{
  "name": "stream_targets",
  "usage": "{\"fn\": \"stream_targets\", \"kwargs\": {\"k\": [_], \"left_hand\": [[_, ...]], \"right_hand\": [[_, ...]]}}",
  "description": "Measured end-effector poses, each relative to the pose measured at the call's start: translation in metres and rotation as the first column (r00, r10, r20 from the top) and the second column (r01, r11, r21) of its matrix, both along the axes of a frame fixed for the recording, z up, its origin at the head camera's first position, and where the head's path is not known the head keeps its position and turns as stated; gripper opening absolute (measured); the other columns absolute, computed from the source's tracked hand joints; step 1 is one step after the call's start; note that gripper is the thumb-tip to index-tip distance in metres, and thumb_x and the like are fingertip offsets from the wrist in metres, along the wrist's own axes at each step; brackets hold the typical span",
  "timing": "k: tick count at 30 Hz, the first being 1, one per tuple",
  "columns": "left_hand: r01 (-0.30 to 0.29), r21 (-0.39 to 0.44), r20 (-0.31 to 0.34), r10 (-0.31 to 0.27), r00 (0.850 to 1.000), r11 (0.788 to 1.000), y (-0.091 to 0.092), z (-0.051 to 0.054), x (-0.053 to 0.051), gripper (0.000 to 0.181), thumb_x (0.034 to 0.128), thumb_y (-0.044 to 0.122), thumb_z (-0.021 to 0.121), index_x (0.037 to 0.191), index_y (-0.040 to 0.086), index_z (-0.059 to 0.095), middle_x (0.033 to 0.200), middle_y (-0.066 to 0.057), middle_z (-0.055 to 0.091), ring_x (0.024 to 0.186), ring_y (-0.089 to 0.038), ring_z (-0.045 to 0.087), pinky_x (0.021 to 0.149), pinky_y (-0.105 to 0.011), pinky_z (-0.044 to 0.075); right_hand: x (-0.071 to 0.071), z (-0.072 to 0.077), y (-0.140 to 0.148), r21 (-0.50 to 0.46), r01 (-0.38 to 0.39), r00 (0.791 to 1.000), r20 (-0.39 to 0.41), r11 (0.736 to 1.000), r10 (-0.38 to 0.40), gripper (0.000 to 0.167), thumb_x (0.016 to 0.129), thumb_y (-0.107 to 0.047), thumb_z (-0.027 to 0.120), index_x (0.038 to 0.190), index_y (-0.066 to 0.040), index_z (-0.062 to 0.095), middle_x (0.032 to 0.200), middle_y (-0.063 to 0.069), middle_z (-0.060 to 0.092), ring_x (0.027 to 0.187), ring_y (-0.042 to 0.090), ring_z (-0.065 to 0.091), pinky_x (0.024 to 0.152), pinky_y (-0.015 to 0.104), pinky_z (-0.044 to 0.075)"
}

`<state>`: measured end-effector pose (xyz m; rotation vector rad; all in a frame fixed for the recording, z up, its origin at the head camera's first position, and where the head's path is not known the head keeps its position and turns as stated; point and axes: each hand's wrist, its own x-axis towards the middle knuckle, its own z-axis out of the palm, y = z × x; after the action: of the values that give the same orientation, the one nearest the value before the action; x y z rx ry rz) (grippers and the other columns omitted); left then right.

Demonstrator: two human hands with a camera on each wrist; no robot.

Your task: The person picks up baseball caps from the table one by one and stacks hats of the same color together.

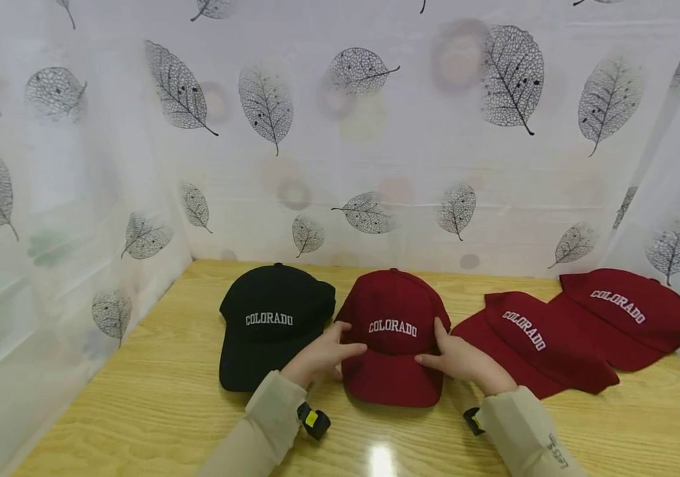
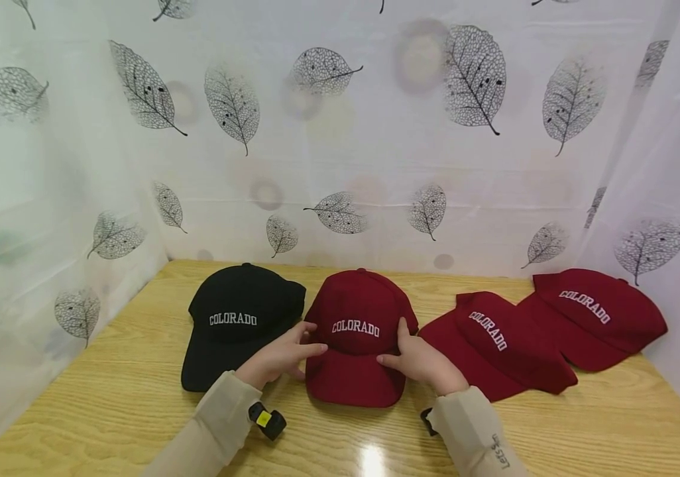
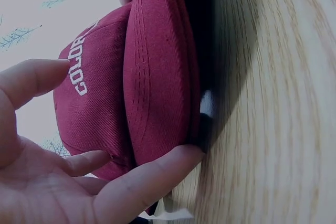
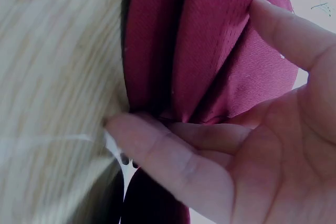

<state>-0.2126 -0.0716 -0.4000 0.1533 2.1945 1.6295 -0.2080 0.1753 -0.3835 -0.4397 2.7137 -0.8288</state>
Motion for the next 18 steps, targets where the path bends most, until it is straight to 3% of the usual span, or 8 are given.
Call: {"fn": "stream_targets", "kwargs": {"k": [7,10,14,18], "left_hand": [[0.003,0.012,-0.002,-0.003,1.0,1.0,-0.001,0.0,-0.002,0.064,0.084,0.022,0.059,0.132,-0.001,0.024,0.132,-0.025,0.028,0.116,-0.038,0.035,0.069,-0.051,0.046],[-0.002,0.005,-0.002,0.002,1.0,1.0,-0.001,0.0,-0.002,0.063,0.084,0.023,0.059,0.132,0.0,0.025,0.132,-0.024,0.029,0.116,-0.037,0.035,0.069,-0.051,0.046],[-0.002,-0.002,-0.007,0.002,1.0,1.0,-0.001,-0.001,-0.001,0.063,0.084,0.023,0.059,0.132,0.0,0.025,0.131,-0.024,0.029,0.115,-0.038,0.035,0.069,-0.051,0.046],[-0.002,0.005,-0.004,0.002,1.0,1.0,-0.001,-0.001,-0.001,0.063,0.0842,0.023,0.059,0.132,0.0,0.025,0.132,-0.024,0.029,0.116,-0.037,0.035,0.069,-0.051,0.046]], "right_hand": [[0.001,0.009,0.005,0.033,-0.001,0.995,-0.1,0.999,0.004,0.08,0.082,-0.028,0.063,0.126,0.023,0.021,0.115,0.036,0.045,0.106,0.038,0.047,0.088,0.048,0.036],[0.001,0.015,0.009,0.034,0.004,0.988,-0.157,0.999,0.002,0.067,0.081,-0.023,0.064,0.122,0.02,0.034,0.101,0.026,0.056,0.091,0.03,0.054,0.078,0.043,0.043],[0.002,0.026,0.016,0.011,0.03,0.977,-0.21,0.999,-0.027,0.053,0.08,-0.019,0.064,0.118,0.013,0.044,0.085,0.011,0.06,0.074,0.019,0.054,0.065,0.034,0.045],[0.005,0.033,0.026,-0.012,0.058,0.967,-0.249,0.998,-0.059,0.049,0.081,-0.018,0.064,0.117,0.01,0.047,0.085,0.01,0.062,0.075,0.019,0.057,0.066,0.036,0.047]]}}
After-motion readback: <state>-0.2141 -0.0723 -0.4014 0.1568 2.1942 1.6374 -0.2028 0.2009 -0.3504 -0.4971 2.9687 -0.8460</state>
